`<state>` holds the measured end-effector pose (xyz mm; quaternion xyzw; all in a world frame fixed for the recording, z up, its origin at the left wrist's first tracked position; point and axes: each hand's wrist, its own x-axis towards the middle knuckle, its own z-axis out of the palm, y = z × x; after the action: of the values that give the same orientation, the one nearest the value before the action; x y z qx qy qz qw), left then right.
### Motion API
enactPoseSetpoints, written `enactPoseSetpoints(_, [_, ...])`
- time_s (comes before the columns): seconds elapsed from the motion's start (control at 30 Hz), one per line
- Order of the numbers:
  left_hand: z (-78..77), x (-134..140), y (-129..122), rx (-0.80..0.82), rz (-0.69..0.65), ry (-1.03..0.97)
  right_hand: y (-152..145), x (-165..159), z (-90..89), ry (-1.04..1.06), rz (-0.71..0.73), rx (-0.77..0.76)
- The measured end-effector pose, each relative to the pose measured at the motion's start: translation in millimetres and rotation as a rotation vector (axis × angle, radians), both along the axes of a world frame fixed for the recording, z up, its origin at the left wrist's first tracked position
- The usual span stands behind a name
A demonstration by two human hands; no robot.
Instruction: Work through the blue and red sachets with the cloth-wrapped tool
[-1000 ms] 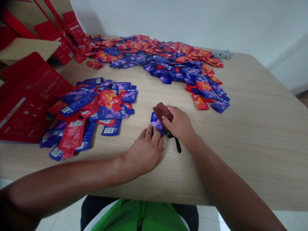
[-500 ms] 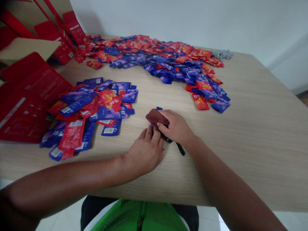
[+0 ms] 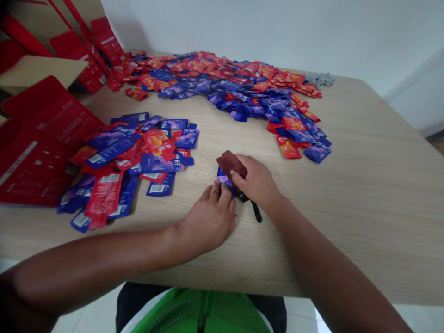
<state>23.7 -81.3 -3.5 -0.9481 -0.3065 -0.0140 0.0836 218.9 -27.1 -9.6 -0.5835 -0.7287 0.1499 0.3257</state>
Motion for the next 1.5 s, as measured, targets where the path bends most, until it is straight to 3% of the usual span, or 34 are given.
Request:
enactPoseSetpoints(0.43, [-0.9,0.7,-1.0,-0.011,0.021,-0.017,-3.5,-0.8,-0.6,-0.021,0.173,0.034])
enactPoseSetpoints(0.9, [-2.4,0.4,-0.5,-0.025,0.012,-0.023,-0.5,-1.1,0.1,-0.004,-0.004,-0.003])
enactPoseSetpoints(1.1, [0.5,0.0,-0.6,-0.024,0.007,-0.013,-2.2,-2.0,1.6,-0.025,0.028,0.001])
enactPoseSetpoints(1.3, [1.5,0.7,0.3,-0.050,0.017,-0.007,-3.5,-1.0,-0.6,-0.018,0.194,0.031])
enactPoseSetpoints(1.5, [-0.7,0.8,0.1,-0.036,0.021,-0.021,-3.4,-2.2,-0.8,-0.021,0.176,0.025])
